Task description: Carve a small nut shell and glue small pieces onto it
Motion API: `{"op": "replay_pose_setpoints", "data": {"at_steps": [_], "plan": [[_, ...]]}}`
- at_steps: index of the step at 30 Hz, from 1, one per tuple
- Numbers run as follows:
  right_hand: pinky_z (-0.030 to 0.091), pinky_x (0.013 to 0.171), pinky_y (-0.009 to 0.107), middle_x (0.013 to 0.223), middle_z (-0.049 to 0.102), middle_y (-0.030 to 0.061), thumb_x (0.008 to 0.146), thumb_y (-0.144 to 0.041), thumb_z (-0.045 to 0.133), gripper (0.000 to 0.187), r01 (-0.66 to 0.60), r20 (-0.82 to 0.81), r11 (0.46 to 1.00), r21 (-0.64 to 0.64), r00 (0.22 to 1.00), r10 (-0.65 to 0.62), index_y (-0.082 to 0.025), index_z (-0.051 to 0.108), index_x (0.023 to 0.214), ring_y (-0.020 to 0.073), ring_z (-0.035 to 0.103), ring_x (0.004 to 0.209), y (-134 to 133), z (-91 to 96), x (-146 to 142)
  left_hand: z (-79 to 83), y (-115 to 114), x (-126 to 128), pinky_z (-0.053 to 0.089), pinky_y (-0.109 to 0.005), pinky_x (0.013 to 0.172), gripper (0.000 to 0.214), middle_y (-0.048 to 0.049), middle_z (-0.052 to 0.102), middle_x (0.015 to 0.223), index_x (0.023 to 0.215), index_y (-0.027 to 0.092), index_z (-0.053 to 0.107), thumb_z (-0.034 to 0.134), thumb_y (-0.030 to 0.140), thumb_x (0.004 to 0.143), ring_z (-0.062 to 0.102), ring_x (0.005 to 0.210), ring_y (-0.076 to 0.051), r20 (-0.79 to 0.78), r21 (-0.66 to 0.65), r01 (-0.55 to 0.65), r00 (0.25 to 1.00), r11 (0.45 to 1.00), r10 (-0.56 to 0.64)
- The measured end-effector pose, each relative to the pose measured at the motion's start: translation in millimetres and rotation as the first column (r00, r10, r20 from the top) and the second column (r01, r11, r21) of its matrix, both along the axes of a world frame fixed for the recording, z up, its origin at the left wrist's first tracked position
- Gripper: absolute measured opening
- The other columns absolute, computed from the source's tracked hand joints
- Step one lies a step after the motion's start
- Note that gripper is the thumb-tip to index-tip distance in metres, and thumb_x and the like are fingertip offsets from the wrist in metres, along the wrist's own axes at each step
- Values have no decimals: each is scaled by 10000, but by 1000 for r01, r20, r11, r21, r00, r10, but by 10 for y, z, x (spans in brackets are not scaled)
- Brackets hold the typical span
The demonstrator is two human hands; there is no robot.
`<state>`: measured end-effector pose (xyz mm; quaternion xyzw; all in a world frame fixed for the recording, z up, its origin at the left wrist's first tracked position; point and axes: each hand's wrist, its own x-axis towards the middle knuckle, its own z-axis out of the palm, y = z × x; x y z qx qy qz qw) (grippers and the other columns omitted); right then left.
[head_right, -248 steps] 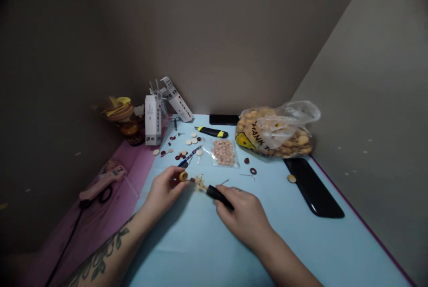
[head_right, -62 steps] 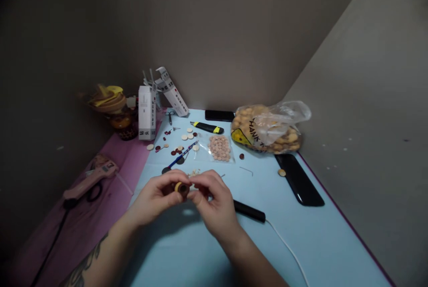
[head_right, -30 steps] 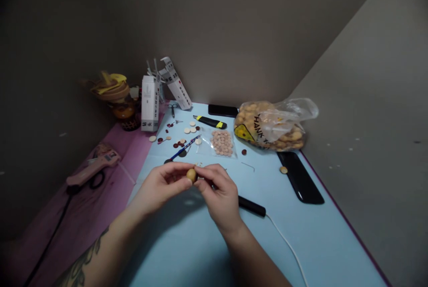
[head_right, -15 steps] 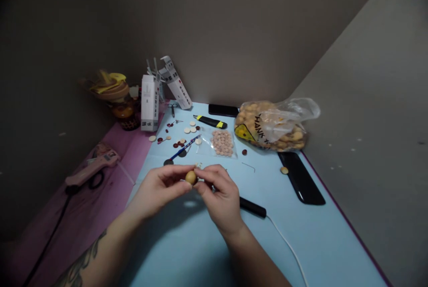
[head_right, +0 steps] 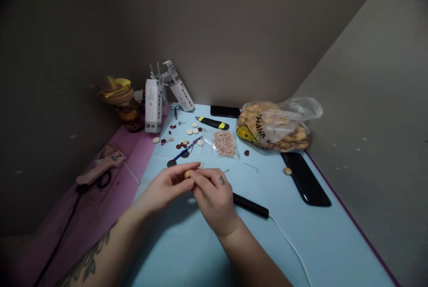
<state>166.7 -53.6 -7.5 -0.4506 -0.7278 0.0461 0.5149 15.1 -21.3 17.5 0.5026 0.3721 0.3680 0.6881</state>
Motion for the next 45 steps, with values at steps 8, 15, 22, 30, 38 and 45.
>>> {"op": "replay_pose_setpoints", "data": {"at_steps": [8, 15, 22, 30, 38, 45], "plan": [[561, 789, 376, 1047, 599, 78, 846, -182, 633, 481, -31, -13, 986, -162, 999, 30, -280, 544, 1309, 214, 618, 919, -64, -9, -21, 246, 52, -559, 503, -361, 827, 310, -113, 709, 1046, 1126, 161, 605, 530, 266, 845, 655, 897, -223, -519, 335, -109, 807, 936, 280], [565, 802, 390, 1087, 576, 91, 861, -190, 602, 397, -85, -6, 981, -172, 996, 85, -260, 579, 1251, 227, 607, 963, -137, 3, 3, -57, -258, -1443, 380, -417, 1041, 180, -192, 526, 1360, 807, 160, 639, 458, 163, 802, 460, 1294, -333, -795, 579, -112, 142, 807, 590], [567, 784, 411, 1098, 577, 94, 866, -233, 595, 364, -74, -24, 975, -210, 997, 70, -266, 594, 1229, 237, 613, 951, -146, -1, 25, -57, -299, -1642, 454, -361, 896, 206, -165, 663, 1190, 763, 176, 668, 466, 189, 806, 619, 1097, -298, -899, 410, -64, 143, 910, 415], [551, 621, 324, 1098, 584, 98, 855, -242, 597, 336, -97, -84, 970, -224, 993, 80, -255, 626, 1190, 220, 620, 894, -173, 29, -4, 127, -364, -1617, 473, -336, 808, 261, -122, 740, 993, 925, 166, 716, 504, 248, 799, 682, 920, -270, -872, 433, -165, 171, 886, 458], [556, 696, 326, 1088, 578, 84, 857, -214, 593, 388, -128, -148, 975, -183, 984, 102, -267, 592, 1241, 196, 606, 887, -139, 71, 41, 343, -165, -263, 482, -269, 711, 407, -95, 711, 910, 1037, 133, 670, 762, 343, 701, 657, 757, -159, 37, -188, -172, 983, 967, 182], [503, 897, 437, 1074, 630, 80, 814, -210, 640, 434, -67, -116, 992, -106, 992, 55, -275, 591, 1240, 247, 593, 1021, -22, 176, 198, 143, 77, 211, 450, -187, 583, 307, -57, 674, 820, 905, 142, 684, 794, 323, 683, 599, 648, -100, 292, -395, 193, 953, 898, -77]]}}
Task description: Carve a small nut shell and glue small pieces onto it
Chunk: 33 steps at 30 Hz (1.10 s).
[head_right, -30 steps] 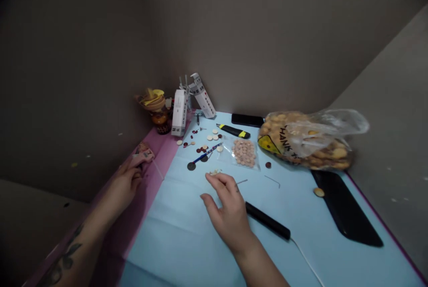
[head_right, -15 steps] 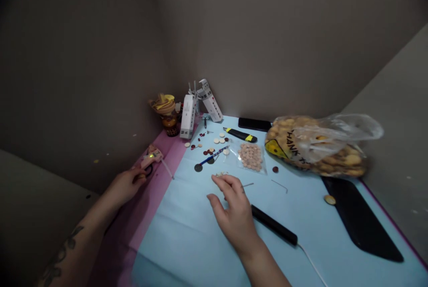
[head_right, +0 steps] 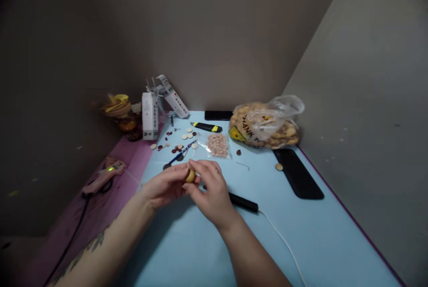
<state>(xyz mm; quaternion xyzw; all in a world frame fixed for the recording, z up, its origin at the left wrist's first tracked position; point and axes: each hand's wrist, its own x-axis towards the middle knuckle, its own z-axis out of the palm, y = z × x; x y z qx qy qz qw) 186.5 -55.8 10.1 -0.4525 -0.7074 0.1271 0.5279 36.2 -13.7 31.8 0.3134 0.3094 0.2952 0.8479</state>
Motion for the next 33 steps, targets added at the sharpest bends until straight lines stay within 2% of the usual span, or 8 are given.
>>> {"op": "replay_pose_setpoints", "data": {"at_steps": [4, 9, 15, 19, 24, 29, 33], "plan": [[506, 859, 404, 994, 684, 47, 804, -178, 651, 403, -49, -25, 998, -43, 999, 48, -282, 611, 1191, 222, 610, 947, 33, 18, -7, -119, 24, -4, 452, -167, 536, 258, -41, 657, 776, 820, 143, 684, 789, 341, 692, 575, 595, -82, 19, -50, -1, 1000, 999, 2], [504, 832, 366, 986, 695, 32, 796, -133, 643, 339, -68, -62, 993, -101, 996, 62, -270, 647, 1107, 199, 613, 926, 38, 1, -55, -242, 16, -42, 466, -149, 556, 279, -31, 657, 795, 842, 151, 684, 779, 379, 712, 591, 627, -75, 77, -77, -1, 997, 997, 6], [507, 804, 346, 945, 671, 30, 773, -102, 623, 317, -57, -112, 982, -179, 993, 37, -262, 666, 1044, 192, 608, 889, 57, 8, -94, -283, 4, -73, 481, -144, 583, 304, -35, 669, 835, 878, 153, 678, 745, 416, 741, 601, 649, -71, 106, -55, -7, 994, 998, 13], [507, 776, 325, 950, 666, 30, 760, -118, 634, 275, -65, -247, 954, -293, 969, -10, -250, 671, 998, 184, 614, 862, 81, -69, -91, -237, -18, -71, 514, -164, 614, 313, -50, 676, 940, 1002, 168, 668, 744, 351, 760, 632, 698, -84, 72, -86, -49, 996, 995, 55], [495, 853, 348, 994, 674, 25, 767, -212, 685, 283, -186, -486, 896, -403, 873, -37, -267, 662, 1045, 193, 622, 917, 100, -214, -80, -209, -52, -30, 537, -187, 652, 324, -51, 668, 926, 1010, 146, 646, 762, 299, 749, 646, 727, -96, 72, -133, -117, 989, 984, 128], [471, 910, 361, 1044, 660, 20, 772, -228, 703, 294, -246, -521, 896, -369, 853, 19, -299, 665, 1055, 203, 609, 996, 109, -221, -93, -213, -69, -21, 539, -227, 758, 363, -74, 675, 997, 1030, 144, 617, 788, 236, 723, 666, 855, -138, 138, -120, -160, 975, 980, 176], [464, 902, 369, 1086, 633, 41, 809, -252, 680, 287, -233, -441, 933, -274, 893, 93, -302, 661, 1090, 216, 589, 1031, 96, -157, -68, -182, -67, -34, 512, -221, 735, 402, -58, 674, 934, 1034, 142, 600, 807, 219, 698, 643, 792, -113, 134, -52, -183, 973, 982, 188]]}}
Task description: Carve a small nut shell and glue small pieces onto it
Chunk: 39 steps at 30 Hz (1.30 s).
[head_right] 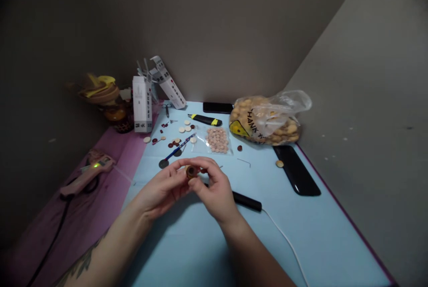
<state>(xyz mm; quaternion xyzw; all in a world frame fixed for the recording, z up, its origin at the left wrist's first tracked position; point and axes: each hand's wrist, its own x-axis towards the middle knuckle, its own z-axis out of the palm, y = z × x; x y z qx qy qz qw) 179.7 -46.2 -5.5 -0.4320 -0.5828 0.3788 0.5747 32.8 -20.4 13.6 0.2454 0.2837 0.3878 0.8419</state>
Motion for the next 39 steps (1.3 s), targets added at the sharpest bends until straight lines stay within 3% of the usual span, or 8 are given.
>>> {"op": "replay_pose_setpoints", "data": {"at_steps": [7, 17, 27, 39], "plan": [[474, 834, 345, 959, 618, 33, 805, -167, 692, 278, 117, 213, 978, 175, 965, -154, -309, 702, 1044, 194, 586, 928, -53, 89, 70, 26, -7, -31, 442, -206, 690, 373, 14, 634, 776, 922, 148, 619, 843, 236, 637, 572, 701, -78, -134, 152, 6, 991, 988, 14], [485, 752, 292, 920, 628, 11, 803, -120, 694, 315, 36, 157, 986, 162, 986, -62, -334, 711, 1034, 164, 592, 866, -81, 111, 95, 87, 20, -61, 389, -177, 575, 383, 41, 605, 684, 824, 142, 620, 873, 260, 560, 502, 596, -51, -224, 258, 16, 974, 966, 43], [463, 754, 332, 858, 670, -1, 790, -91, 689, 313, 61, 173, 981, 184, 980, -93, -314, 704, 1009, 176, 575, 835, -77, 128, 84, 110, -18, -85, 484, -238, 660, 303, -5, 698, 775, 809, 153, 611, 827, 174, 599, 630, 709, -117, -279, 333, 3, 955, 943, 96], [511, 719, 336, 847, 684, 17, 767, -64, 685, 278, 72, 130, 983, 172, 987, -95, -291, 728, 922, 180, 630, 811, -72, 128, 70, 135, -63, -62, 507, -255, 681, 256, -17, 687, 811, 784, 165, 632, 808, 168, 598, 638, 749, -137, -357, 406, -16, 918, 914, 175]]}}
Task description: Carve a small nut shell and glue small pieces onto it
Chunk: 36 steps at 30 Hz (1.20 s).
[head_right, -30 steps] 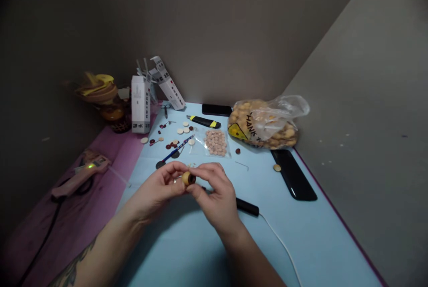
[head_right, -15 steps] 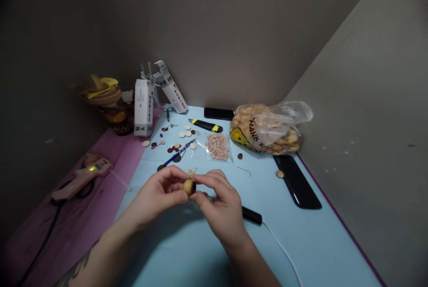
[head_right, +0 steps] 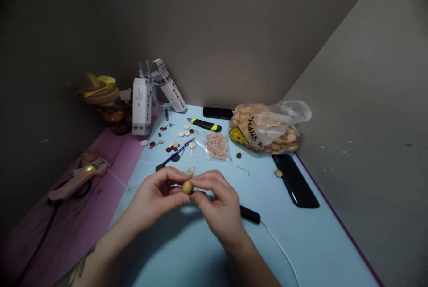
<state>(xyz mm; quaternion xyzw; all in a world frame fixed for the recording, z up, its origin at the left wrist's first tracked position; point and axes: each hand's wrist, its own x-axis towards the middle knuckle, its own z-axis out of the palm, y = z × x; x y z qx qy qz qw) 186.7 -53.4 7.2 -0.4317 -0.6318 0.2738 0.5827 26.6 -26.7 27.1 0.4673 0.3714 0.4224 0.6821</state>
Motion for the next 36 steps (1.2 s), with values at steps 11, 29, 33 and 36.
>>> {"op": "replay_pose_setpoints", "data": {"at_steps": [11, 29, 33, 36], "plan": [[499, 737, 359, 827, 719, 18, 769, -23, 673, 352, -27, -5, 997, 69, 1000, 28, -306, 725, 971, 181, 619, 786, 6, -24, 16, 22, -38, -8, 546, -293, 746, 175, -27, 635, 836, 780, 185, 683, 795, 164, 647, 642, 802, -161, -95, 287, -58, 992, 956, 89], [526, 676, 361, 739, 719, 18, 737, -93, 720, 265, 7, -5, 1000, 24, 1000, -7, -289, 764, 909, 188, 631, 716, 24, -8, 44, 44, -28, 9, 528, -272, 643, 206, -16, 667, 744, 723, 179, 693, 831, 174, 570, 636, 712, -162, -125, 176, -75, 987, 982, 98], [522, 666, 351, 741, 717, 17, 739, -73, 710, 289, 17, 31, 998, 61, 999, -19, -289, 760, 925, 184, 625, 711, 14, -21, 45, 42, -22, 19, 519, -275, 652, 226, -10, 682, 735, 720, 171, 671, 827, 159, 556, 636, 694, -155, -82, 54, -66, 994, 996, 70], [521, 667, 347, 744, 715, 13, 740, -60, 704, 311, 12, 35, 998, 64, 999, -14, -294, 756, 937, 181, 625, 713, 18, -29, 48, 38, -25, 15, 517, -278, 678, 209, -15, 680, 756, 727, 173, 682, 818, 151, 570, 635, 719, -156, -104, 112, -73, 991, 991, 85]]}}
